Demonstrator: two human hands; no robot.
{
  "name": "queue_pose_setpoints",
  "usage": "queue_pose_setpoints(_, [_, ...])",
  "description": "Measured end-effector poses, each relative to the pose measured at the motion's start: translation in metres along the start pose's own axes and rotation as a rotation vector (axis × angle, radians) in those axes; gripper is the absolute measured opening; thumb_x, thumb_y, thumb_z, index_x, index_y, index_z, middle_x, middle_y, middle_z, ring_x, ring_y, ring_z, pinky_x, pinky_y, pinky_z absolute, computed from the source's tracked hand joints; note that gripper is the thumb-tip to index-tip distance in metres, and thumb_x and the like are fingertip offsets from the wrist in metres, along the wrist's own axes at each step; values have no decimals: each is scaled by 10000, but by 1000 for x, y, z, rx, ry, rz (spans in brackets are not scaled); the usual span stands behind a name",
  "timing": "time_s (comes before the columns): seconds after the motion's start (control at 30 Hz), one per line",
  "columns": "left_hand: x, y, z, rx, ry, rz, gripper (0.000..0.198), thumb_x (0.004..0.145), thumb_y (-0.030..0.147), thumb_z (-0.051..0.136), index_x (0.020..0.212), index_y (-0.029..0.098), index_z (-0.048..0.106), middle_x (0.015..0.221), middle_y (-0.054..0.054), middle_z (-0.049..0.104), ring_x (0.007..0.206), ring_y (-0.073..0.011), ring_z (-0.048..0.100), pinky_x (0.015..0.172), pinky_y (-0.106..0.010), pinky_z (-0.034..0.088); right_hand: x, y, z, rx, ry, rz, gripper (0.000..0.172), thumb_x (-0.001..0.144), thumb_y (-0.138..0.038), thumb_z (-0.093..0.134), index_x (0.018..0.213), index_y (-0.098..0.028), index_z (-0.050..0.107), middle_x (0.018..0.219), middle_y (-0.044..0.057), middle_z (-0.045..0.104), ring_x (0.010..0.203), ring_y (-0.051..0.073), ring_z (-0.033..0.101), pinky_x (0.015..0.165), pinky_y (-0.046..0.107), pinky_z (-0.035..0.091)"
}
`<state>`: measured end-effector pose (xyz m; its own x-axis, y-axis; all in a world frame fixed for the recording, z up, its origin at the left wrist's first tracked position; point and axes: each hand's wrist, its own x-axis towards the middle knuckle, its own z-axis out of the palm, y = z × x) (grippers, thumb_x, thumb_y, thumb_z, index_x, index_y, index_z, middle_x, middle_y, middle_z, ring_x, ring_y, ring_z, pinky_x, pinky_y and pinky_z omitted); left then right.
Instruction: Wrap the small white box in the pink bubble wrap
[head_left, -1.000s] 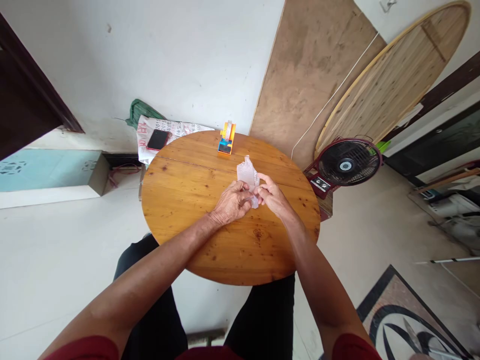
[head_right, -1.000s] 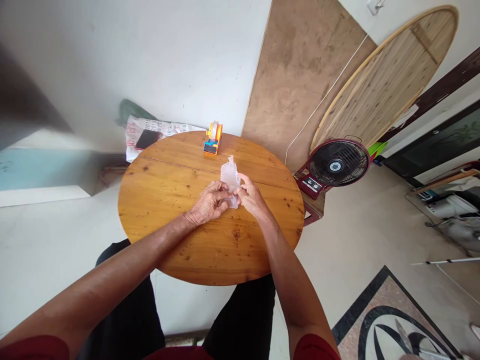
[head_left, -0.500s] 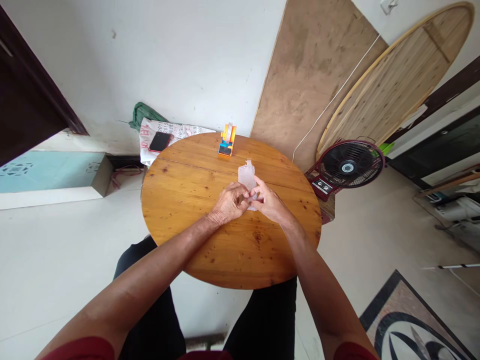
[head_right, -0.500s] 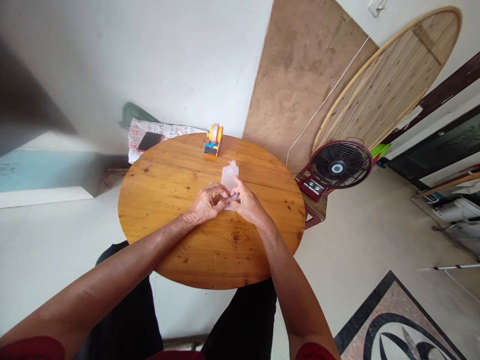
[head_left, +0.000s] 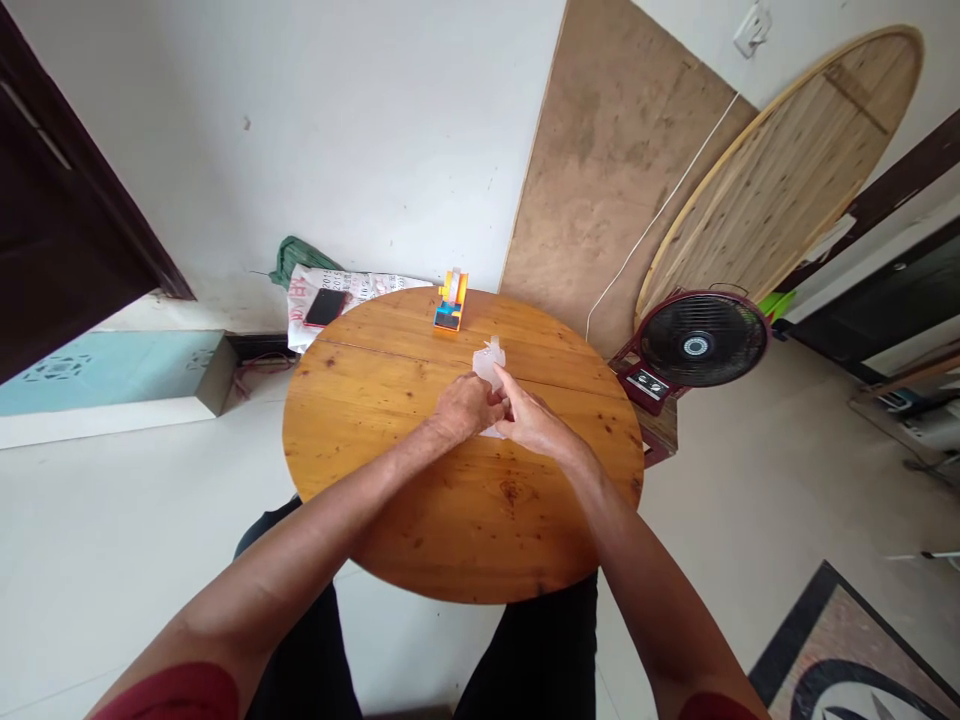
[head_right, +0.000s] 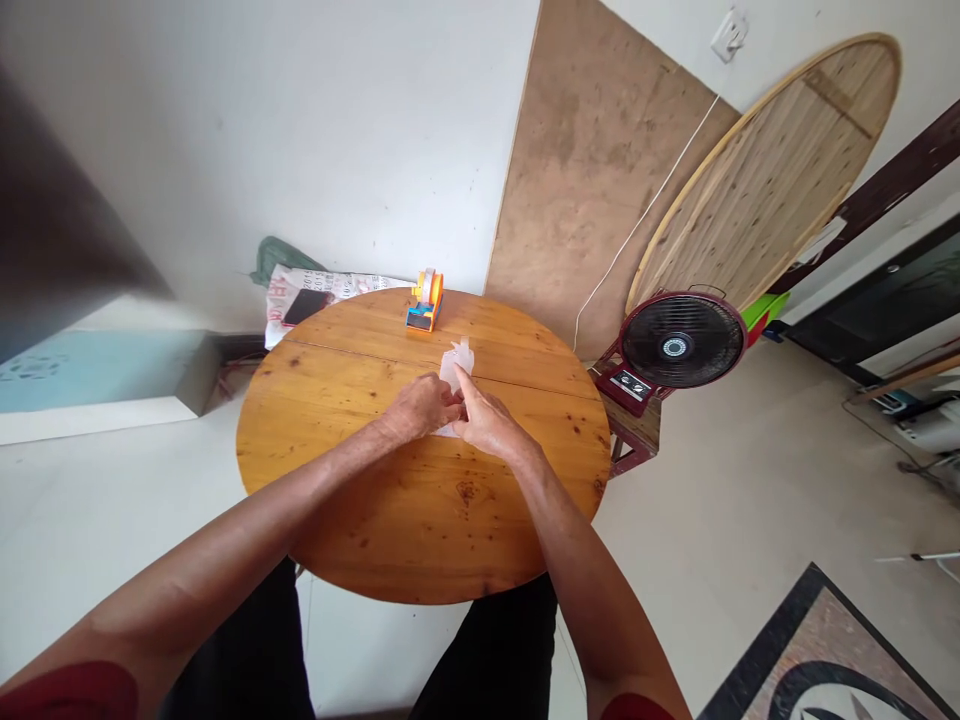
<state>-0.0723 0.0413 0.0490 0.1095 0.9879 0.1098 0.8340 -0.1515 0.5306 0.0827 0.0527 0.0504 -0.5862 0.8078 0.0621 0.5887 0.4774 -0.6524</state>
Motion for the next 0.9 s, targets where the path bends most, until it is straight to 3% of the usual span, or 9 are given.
queue_pose_setpoints(0.13, [8,-3,0,-22,-56,5,135,716,295,683,653,180,652,676,-29,604,647,-172,595,541,-250,403,-2,-4,0,1,7,2,936,733,-117,605,1537,-319,170,1072,38,640,716,142,555,675,282,453])
queue_pose_setpoints(0.27, [2,-12,7,-76,7,53,150,731,285,696,644,174,645,746,-17,601,659,-136,570,562,-231,409,-10,-7,-12,144,-17,10,894,748,-157,621,1516,-362,212,1109,26,630,646,118,542,635,274,462])
queue_pose_setpoints(0.37, [-2,-14,9,-93,12,63,147,751,275,704,666,171,644,803,-29,600,718,-147,583,632,-250,443,-11,-2,-32,256,124,7,607,801,-221,575,1390,-285,445,1052,23,644,637,108,565,643,272,466])
queue_pose_setpoints(0.43, [-3,-13,9,-91,2,62,150,758,273,708,671,174,637,826,-37,597,759,-166,592,674,-274,459,-5,3,-42,210,260,18,319,830,-258,539,1135,-217,621,886,9,652,602,108,550,617,265,442])
queue_pose_setpoints(0.5, [-4,-13,10,-83,5,68,153,764,268,705,669,178,625,844,-40,596,781,-178,597,694,-292,467,6,7,-45,109,323,35,150,826,-286,545,866,-196,658,743,-4,625,576,109,510,577,254,393])
queue_pose_setpoints(0.63, [-5,-14,13,-77,51,98,123,759,258,701,703,187,618,853,-40,598,794,-187,604,687,-299,481,29,6,-31,-117,328,138,267,770,-389,633,599,-197,564,575,-20,547,549,115,443,535,255,295])
queue_pose_setpoints(0.73, [-5,-16,18,-88,96,114,161,747,244,702,886,186,646,887,-49,618,839,-210,612,716,-318,500,36,5,-19,-225,300,197,336,764,-406,623,530,-197,504,516,-27,486,512,109,393,520,263,246])
queue_pose_setpoints(0.8, [-4,-18,21,-103,97,120,279,755,251,695,1022,181,652,914,-62,627,866,-227,617,743,-338,509,36,7,-16,-199,314,178,318,776,-350,577,517,-196,476,505,-31,454,504,106,381,514,263,241])
queue_pose_setpoints(0.9, [-3,-21,22,-100,59,148,268,776,271,677,1028,183,697,912,-77,618,876,-237,621,749,-342,512,36,13,-14,-35,350,171,294,784,-322,542,530,-197,463,489,-36,445,489,102,399,500,251,266])
